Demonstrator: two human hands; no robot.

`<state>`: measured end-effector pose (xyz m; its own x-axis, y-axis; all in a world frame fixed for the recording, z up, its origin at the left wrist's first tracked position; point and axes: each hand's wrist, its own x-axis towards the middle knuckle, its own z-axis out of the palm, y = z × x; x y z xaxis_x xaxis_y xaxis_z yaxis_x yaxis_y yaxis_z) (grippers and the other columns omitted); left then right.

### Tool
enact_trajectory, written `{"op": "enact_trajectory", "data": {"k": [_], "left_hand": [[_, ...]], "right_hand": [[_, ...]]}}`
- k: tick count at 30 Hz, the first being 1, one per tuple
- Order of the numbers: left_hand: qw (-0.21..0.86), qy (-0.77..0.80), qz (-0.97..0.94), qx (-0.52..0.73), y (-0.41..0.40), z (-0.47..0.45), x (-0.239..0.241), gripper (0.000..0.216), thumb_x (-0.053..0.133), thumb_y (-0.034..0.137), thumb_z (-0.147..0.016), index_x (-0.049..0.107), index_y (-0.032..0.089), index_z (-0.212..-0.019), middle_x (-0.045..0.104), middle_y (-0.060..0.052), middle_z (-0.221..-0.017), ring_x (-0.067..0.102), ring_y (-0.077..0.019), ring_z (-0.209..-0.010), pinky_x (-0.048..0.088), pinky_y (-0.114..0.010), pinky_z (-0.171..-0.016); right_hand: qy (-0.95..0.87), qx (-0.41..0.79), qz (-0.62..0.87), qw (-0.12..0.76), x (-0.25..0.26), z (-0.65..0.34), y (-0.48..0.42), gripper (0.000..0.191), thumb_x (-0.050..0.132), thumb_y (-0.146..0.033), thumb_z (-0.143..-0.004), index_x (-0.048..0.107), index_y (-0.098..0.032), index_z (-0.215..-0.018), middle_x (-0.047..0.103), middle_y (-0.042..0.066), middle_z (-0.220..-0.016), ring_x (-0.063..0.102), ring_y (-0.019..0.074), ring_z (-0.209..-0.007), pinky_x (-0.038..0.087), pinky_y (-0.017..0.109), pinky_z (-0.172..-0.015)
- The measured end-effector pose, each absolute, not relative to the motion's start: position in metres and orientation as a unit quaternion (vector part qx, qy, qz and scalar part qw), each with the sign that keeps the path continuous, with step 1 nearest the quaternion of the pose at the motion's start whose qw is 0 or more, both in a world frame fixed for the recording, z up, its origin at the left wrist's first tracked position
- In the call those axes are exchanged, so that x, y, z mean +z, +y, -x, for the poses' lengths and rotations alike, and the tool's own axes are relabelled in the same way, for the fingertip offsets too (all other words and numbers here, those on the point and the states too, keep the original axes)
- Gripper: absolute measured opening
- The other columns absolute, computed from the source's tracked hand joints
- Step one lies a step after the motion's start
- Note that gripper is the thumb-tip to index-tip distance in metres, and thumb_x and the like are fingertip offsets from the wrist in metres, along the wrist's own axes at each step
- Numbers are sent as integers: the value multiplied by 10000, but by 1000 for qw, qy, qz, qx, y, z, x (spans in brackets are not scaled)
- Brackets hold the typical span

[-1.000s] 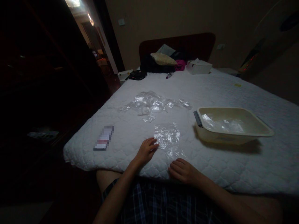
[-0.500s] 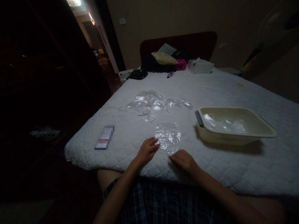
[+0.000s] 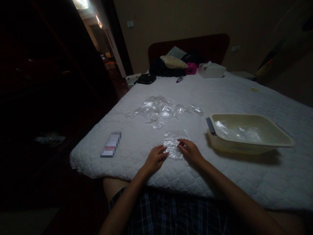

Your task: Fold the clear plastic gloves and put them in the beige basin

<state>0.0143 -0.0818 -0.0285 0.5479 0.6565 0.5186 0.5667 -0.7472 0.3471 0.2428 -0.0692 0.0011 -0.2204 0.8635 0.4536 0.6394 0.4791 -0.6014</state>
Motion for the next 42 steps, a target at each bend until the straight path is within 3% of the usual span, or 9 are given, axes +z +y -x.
{"op": "enact_trajectory", "data": {"k": [6,11,17,23,31,42], "left_hand": [[69,346,-879,320,-82,-14,-28,268,490,192,-820,584,253,-1064,547,-66,-1179,439,-230,-1144,407,-467,-906],[64,350,-878,320,-82,-14,-29,286,488,196,-823,570,262,-1088,548,-66,-1177,436,-227,-1148,410,-463,-901],[65,354,-877,317,-82,-14,-30,271,494,197,-821,576,255,-1073,550,-59,-1177,434,-218,-1151,405,-451,-918],[62,347,-878,324,-81,-14,-30,308,494,193,-819,541,249,-1118,536,-67,-1199,424,-224,-1169,409,-459,-918],[58,345,-875,336,-81,-14,-34,332,485,185,-821,511,238,-1147,519,-76,-1222,423,-223,-1176,404,-454,-923],[-10,317,-895,313,-93,-23,-26,387,425,153,-816,445,193,-1201,478,-120,-1267,366,-235,-1228,346,-474,-960]], "right_hand": [[-809,101,475,331,0,-240,-67,107,513,-259,-814,586,-185,-840,584,53,-838,532,184,-807,406,320,-738],[-827,48,489,275,-1,-238,-66,120,521,-257,-816,614,-186,-844,565,68,-919,509,188,-862,374,320,-760],[-840,44,493,224,-3,-238,-64,132,520,-266,-824,632,-196,-826,581,43,-830,513,173,-828,350,308,-759],[-833,73,494,237,-1,-237,-62,170,479,-280,-847,625,-193,-839,614,37,-814,539,163,-815,345,308,-776],[-810,69,477,335,9,-257,-73,179,462,-256,-849,593,-180,-945,622,69,-901,549,187,-847,404,327,-758],[-875,-42,372,306,-1,-298,-135,144,511,-212,-812,604,-178,-916,627,83,-807,543,177,-729,430,337,-669]]}}
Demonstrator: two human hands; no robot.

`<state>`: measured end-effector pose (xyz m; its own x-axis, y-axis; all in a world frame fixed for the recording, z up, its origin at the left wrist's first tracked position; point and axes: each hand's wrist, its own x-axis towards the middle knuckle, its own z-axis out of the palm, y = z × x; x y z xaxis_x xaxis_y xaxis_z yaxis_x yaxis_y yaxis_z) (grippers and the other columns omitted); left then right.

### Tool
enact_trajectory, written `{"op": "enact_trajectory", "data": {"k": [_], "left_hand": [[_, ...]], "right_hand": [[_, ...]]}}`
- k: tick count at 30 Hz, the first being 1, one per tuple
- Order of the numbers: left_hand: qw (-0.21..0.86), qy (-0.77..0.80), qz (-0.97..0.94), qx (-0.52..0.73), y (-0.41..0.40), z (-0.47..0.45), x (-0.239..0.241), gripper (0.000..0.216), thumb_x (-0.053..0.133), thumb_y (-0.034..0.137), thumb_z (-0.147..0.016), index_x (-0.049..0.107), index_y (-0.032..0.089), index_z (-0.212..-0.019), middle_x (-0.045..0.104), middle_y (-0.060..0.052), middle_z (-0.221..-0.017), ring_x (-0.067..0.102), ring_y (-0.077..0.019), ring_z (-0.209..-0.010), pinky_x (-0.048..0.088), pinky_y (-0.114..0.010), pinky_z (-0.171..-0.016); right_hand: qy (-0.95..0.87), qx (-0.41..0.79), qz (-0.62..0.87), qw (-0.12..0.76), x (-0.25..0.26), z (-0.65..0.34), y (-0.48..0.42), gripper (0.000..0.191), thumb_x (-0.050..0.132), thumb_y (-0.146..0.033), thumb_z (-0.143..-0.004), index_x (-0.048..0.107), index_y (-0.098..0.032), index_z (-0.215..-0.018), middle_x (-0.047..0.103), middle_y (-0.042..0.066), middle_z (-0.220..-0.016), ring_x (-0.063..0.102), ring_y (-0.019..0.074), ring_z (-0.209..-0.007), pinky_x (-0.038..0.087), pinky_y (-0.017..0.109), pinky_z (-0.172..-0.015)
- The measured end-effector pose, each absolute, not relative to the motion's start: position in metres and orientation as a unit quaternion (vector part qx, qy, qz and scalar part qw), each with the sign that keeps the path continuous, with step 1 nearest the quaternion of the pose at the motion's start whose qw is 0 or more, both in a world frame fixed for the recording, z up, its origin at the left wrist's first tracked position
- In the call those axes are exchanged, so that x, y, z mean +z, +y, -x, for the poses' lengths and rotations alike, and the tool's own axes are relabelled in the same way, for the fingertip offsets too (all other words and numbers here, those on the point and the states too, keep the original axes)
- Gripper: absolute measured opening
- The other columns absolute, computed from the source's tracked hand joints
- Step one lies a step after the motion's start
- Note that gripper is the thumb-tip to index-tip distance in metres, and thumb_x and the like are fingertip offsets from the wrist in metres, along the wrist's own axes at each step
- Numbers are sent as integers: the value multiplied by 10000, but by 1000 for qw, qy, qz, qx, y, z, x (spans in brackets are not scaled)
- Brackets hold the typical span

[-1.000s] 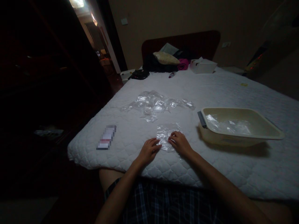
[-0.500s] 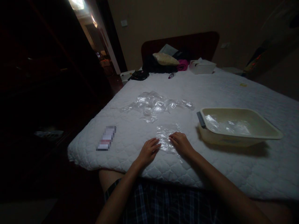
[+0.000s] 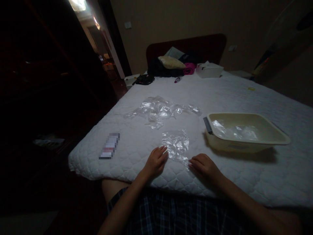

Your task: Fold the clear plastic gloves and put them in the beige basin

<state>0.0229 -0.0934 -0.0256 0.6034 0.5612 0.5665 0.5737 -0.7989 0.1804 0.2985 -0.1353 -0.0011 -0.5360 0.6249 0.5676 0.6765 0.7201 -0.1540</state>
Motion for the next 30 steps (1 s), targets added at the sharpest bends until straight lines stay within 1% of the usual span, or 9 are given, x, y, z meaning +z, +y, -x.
{"op": "enact_trajectory", "data": {"k": [3,6,11,18,22,25,30], "left_hand": [[9,-268,930,-253,-100,-36,-17,411,410,177,-811,431,158,-1220,465,-125,-1279,332,-236,-1251,307,-467,-997],[7,-242,946,-215,-102,-50,-11,404,399,219,-814,452,139,-1206,471,-124,-1274,332,-242,-1250,277,-462,-1020],[11,-275,937,-214,-97,-60,-12,354,394,263,-834,503,140,-1148,493,-117,-1253,335,-240,-1248,230,-471,-1041],[16,-313,924,-218,-99,-61,-13,377,400,313,-839,493,132,-1157,454,-127,-1288,277,-265,-1276,184,-508,-1047],[2,-327,921,-210,-98,-63,-15,432,392,344,-845,437,127,-1216,424,-142,-1310,245,-261,-1291,203,-506,-1042],[-14,-331,922,-201,-96,-63,-17,467,384,356,-850,390,123,-1254,393,-145,-1333,231,-245,-1298,219,-482,-1044],[-30,-332,922,-196,-96,-63,-16,476,379,355,-854,354,145,-1281,372,-135,-1350,236,-226,-1298,220,-468,-1046]], "right_hand": [[-905,-29,325,273,-1,-305,-148,158,539,-261,-795,593,-195,-928,621,75,-806,546,178,-738,436,345,-690],[-915,-15,315,252,3,-307,-155,181,498,-268,-813,583,-195,-955,613,81,-822,554,183,-772,437,356,-713],[-916,-21,336,218,1,-306,-156,204,432,-184,-823,574,-170,-969,597,97,-850,536,192,-798,425,365,-720],[-920,-3,339,198,-1,-306,-157,237,436,-145,-794,563,-148,-994,582,109,-879,513,201,-818,412,372,-732],[-920,18,340,192,5,-306,-159,290,457,-148,-763,554,-149,-1037,579,119,-933,513,213,-861,409,391,-766],[-918,12,343,197,3,-306,-157,287,456,-141,-761,558,-150,-1030,590,121,-930,521,215,-862,415,391,-760],[-898,5,357,258,-2,-307,-150,260,421,-132,-797,560,-188,-1009,617,90,-855,546,189,-787,435,370,-724]]}}
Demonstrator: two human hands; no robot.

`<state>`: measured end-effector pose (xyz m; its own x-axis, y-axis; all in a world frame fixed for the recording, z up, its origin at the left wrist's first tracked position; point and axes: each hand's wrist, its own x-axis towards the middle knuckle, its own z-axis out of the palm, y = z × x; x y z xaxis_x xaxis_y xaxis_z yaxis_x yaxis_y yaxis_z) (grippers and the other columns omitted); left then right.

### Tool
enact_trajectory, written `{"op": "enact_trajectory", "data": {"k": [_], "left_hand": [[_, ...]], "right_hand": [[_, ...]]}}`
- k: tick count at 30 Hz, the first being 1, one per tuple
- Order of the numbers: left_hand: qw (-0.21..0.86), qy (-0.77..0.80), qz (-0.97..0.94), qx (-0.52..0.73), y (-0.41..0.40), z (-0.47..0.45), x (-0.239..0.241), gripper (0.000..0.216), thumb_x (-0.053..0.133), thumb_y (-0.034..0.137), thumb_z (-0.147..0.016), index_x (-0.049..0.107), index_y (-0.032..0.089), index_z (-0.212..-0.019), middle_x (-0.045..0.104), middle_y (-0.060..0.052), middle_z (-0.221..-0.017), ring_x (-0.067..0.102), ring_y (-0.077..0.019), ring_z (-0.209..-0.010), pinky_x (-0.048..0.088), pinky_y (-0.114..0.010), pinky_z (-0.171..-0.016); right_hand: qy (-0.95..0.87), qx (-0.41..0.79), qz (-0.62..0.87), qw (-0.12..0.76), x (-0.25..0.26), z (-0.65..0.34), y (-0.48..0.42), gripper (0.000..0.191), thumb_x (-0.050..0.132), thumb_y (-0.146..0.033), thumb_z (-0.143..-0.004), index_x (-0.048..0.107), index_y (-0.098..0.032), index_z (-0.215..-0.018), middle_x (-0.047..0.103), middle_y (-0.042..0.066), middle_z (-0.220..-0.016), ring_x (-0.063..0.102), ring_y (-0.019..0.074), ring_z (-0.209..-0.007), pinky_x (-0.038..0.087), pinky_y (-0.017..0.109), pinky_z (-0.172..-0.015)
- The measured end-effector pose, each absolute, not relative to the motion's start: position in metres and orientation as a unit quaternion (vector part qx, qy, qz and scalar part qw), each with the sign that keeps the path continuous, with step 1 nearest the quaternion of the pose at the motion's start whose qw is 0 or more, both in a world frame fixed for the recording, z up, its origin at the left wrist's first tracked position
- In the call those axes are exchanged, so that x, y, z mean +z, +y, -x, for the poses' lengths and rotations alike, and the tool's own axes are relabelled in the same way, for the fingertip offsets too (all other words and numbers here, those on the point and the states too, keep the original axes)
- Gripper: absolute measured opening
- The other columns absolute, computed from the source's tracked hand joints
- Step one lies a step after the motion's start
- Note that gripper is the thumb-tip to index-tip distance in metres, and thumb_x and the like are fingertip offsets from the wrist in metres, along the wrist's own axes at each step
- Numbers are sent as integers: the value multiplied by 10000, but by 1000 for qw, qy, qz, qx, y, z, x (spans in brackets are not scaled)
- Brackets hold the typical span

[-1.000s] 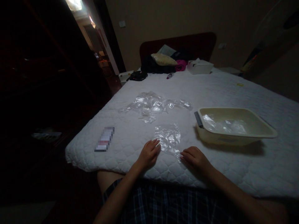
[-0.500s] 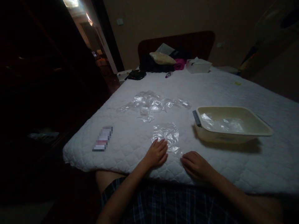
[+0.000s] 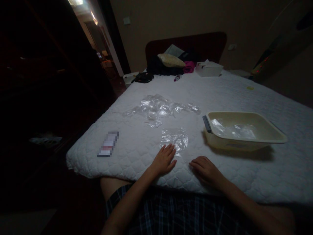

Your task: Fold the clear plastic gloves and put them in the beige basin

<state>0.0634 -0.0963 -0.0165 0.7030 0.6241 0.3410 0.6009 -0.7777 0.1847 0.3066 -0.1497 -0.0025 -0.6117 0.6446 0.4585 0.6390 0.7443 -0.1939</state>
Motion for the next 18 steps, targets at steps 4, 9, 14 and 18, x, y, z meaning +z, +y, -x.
{"op": "enact_trajectory", "data": {"k": [4,9,14,18], "left_hand": [[29,332,-922,197,-97,-63,-17,476,385,354,-852,355,146,-1279,367,-135,-1352,228,-224,-1301,211,-470,-1049],[25,332,-922,195,-96,-64,-19,484,395,357,-846,359,136,-1275,371,-141,-1349,225,-229,-1302,201,-474,-1052],[25,334,-921,200,-96,-63,-19,487,417,357,-833,361,153,-1272,352,-135,-1362,208,-236,-1307,200,-492,-1047],[20,335,-920,203,-96,-63,-21,500,427,355,-826,353,152,-1277,326,-136,-1376,176,-243,-1316,185,-510,-1047]], "right_hand": [[-867,31,389,311,2,-303,-139,277,429,-150,-800,526,-204,-1054,621,83,-879,560,196,-813,443,389,-746],[-824,53,429,366,4,-289,-116,264,428,-174,-813,521,-204,-1058,620,85,-905,570,209,-846,454,389,-746],[-799,61,464,378,2,-268,-93,298,411,-187,-822,508,-200,-1103,617,87,-981,560,215,-913,437,396,-808],[-770,69,508,379,-2,-257,-81,305,391,-225,-846,493,-189,-1131,618,84,-966,562,211,-890,428,385,-819]]}}
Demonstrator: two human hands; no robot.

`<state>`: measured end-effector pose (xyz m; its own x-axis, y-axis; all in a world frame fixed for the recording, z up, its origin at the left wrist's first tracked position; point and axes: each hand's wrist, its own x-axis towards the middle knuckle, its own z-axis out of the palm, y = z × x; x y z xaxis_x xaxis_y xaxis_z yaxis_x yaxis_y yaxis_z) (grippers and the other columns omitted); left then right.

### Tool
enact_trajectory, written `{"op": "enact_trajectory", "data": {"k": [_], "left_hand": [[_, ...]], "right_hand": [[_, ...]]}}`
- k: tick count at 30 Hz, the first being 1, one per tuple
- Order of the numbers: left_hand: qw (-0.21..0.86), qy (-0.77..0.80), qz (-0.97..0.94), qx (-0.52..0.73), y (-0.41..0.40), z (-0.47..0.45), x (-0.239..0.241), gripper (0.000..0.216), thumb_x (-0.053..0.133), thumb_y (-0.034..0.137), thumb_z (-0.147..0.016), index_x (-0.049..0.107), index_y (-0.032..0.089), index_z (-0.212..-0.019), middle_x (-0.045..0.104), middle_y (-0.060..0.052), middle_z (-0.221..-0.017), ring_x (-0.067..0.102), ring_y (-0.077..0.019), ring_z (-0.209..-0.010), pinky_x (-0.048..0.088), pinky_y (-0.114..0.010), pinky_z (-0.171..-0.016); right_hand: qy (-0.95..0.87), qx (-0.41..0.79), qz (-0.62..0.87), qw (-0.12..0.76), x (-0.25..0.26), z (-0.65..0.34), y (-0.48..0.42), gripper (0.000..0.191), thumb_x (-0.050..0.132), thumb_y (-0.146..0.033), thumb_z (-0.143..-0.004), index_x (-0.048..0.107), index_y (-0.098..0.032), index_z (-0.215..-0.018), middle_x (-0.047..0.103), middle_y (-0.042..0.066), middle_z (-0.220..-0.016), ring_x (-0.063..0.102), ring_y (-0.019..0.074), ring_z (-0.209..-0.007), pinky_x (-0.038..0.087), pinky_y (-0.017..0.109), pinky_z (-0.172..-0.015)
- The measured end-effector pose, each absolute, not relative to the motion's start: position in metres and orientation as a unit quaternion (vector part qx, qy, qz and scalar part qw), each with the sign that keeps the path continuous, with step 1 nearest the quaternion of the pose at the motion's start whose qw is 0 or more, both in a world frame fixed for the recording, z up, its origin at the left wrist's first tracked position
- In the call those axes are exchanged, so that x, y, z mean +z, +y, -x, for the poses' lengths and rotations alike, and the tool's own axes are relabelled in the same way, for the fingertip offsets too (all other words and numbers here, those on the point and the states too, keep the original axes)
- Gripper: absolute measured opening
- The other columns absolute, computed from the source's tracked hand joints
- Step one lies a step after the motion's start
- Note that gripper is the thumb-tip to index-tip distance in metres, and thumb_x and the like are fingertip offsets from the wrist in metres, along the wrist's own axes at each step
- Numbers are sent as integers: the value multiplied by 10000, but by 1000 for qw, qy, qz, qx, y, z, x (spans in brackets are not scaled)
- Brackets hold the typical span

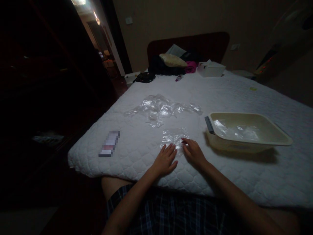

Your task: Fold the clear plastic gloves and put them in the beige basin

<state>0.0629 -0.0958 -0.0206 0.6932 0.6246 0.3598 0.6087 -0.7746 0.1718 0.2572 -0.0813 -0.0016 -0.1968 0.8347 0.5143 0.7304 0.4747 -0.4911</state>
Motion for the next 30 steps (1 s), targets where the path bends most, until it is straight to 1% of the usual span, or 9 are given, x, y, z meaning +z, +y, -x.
{"op": "enact_trajectory", "data": {"k": [8,14,17,20,24,26,30], "left_hand": [[16,339,-919,200,-96,-64,-21,510,426,361,-823,358,128,-1271,322,-147,-1376,154,-255,-1320,148,-523,-1054],[25,346,-918,191,-96,-64,-21,520,398,372,-836,330,126,-1289,367,-141,-1351,202,-245,-1308,135,-508,-1064],[22,348,-918,188,-96,-64,-21,547,401,369,-833,306,100,-1299,338,-160,-1365,185,-248,-1312,142,-503,-1064],[17,345,-919,190,-96,-63,-20,533,411,370,-829,328,107,-1285,290,-163,-1388,156,-251,-1320,146,-510,-1058],[9,346,-920,185,-97,-63,-19,496,398,375,-837,370,118,-1260,268,-156,-1399,136,-239,-1325,127,-499,-1063],[4,348,-920,180,-98,-63,-19,492,392,375,-839,376,115,-1257,264,-156,-1400,132,-236,-1326,120,-493,-1066],[3,349,-921,173,-97,-63,-20,497,383,384,-843,377,119,-1263,286,-148,-1393,143,-236,-1324,119,-489,-1066]], "right_hand": [[-749,81,538,377,-10,-254,-66,342,426,-296,-843,457,-175,-1162,590,95,-950,572,218,-839,437,381,-778],[-749,53,563,345,-6,-249,-60,277,418,-276,-845,523,-157,-1072,609,93,-887,574,209,-791,424,340,-737],[-747,67,568,338,-5,-245,-59,272,432,-287,-839,543,-160,-1052,632,85,-859,582,195,-752,415,316,-709],[-727,113,578,354,-8,-243,-58,269,448,-310,-826,553,-177,-1034,638,52,-786,583,171,-687,415,284,-657],[-680,181,594,391,-10,-246,-53,269,465,-331,-802,553,-183,-1009,607,7,-686,561,142,-606,409,248,-584],[-672,186,593,403,-9,-248,-51,269,466,-334,-798,558,-180,-998,602,9,-700,554,140,-610,412,249,-587],[-672,137,585,432,0,-249,-53,245,452,-315,-806,567,-166,-964,602,42,-785,546,152,-657,429,279,-639]]}}
